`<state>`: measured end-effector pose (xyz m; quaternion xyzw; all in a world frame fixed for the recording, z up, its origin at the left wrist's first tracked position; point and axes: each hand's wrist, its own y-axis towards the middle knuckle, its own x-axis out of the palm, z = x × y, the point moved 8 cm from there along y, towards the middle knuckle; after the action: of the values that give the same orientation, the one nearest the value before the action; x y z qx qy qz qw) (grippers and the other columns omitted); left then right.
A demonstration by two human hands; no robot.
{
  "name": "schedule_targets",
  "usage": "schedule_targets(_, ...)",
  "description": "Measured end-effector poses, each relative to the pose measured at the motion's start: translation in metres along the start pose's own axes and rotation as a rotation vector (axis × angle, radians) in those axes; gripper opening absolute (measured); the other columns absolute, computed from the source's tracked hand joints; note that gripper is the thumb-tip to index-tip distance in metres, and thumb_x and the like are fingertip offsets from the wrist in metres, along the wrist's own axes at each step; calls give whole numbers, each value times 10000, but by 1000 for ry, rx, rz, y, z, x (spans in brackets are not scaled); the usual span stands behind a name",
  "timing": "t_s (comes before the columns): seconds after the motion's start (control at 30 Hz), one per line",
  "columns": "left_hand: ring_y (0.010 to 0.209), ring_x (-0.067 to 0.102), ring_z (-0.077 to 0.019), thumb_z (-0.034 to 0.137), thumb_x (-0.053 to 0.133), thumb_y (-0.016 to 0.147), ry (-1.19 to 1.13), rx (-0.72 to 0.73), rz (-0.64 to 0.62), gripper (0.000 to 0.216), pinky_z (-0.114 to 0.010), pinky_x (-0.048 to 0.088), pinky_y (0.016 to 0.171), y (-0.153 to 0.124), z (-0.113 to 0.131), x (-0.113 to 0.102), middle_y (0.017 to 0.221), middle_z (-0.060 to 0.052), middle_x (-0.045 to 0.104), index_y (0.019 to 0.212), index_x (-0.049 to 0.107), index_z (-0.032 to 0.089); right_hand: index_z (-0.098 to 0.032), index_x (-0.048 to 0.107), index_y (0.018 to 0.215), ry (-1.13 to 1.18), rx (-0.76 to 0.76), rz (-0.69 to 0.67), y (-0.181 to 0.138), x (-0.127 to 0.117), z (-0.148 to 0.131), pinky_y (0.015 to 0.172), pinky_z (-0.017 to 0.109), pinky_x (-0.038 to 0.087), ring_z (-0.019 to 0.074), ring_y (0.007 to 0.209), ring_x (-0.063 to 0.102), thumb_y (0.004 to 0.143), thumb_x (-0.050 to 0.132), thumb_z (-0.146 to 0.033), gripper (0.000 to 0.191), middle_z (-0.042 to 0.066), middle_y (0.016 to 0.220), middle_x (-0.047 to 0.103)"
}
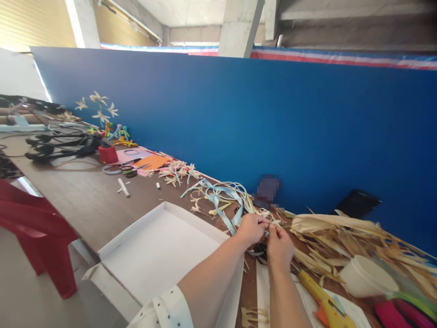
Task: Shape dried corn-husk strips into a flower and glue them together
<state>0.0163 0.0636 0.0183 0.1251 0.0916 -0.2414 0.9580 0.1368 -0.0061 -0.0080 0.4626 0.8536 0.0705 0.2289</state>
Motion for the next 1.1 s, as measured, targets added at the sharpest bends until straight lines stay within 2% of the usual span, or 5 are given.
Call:
schedule_targets(0.47,558,530,-108,196,614,668,-447,-145,80,173,-228,433,585,10,-23,5,644,-30,646,775,720,110,-136,679,939,-87,-91,7,-12,-9,-37,755,346,429,272,863,599,752,431,-466,454,142,948,680)
schedule_targets(0.63,610,552,-118,197,597,666,-425,-44,266,140,-216,429,590,10,-20,-16,673,-32,656,724,705,131,-143,657,1000,-145,-127,-101,-11,6,-54,730,308,453,241,857,627,770,410,-388,417,117,985,681)
schedule_targets(0.83,552,526,-112,256,611,671,-527,-82,418,209,-227,428,559,18,-36,-34,642,-41,636,793,685,103,-127,530,1177,-378,-178,-245,43,26,-68,634,269,460,154,643,638,805,308,-217,443,111,1068,651)
schedule_targets(0.97,537,527,-113,267,611,675,-610,-101,412,212,-230,430,549,25,-48,-28,625,-43,623,785,665,94,-261,645,982,-613,-411,-429,75,47,-72,725,295,419,178,849,627,741,414,-151,351,8,1299,526)
schedule_targets(1.1,576,543,-120,273,636,664,-577,-104,432,204,-223,431,562,26,-52,-26,662,-49,639,775,676,106,-275,672,824,-813,-549,-548,87,62,-59,675,325,409,185,801,627,712,436,-125,301,-75,1398,413)
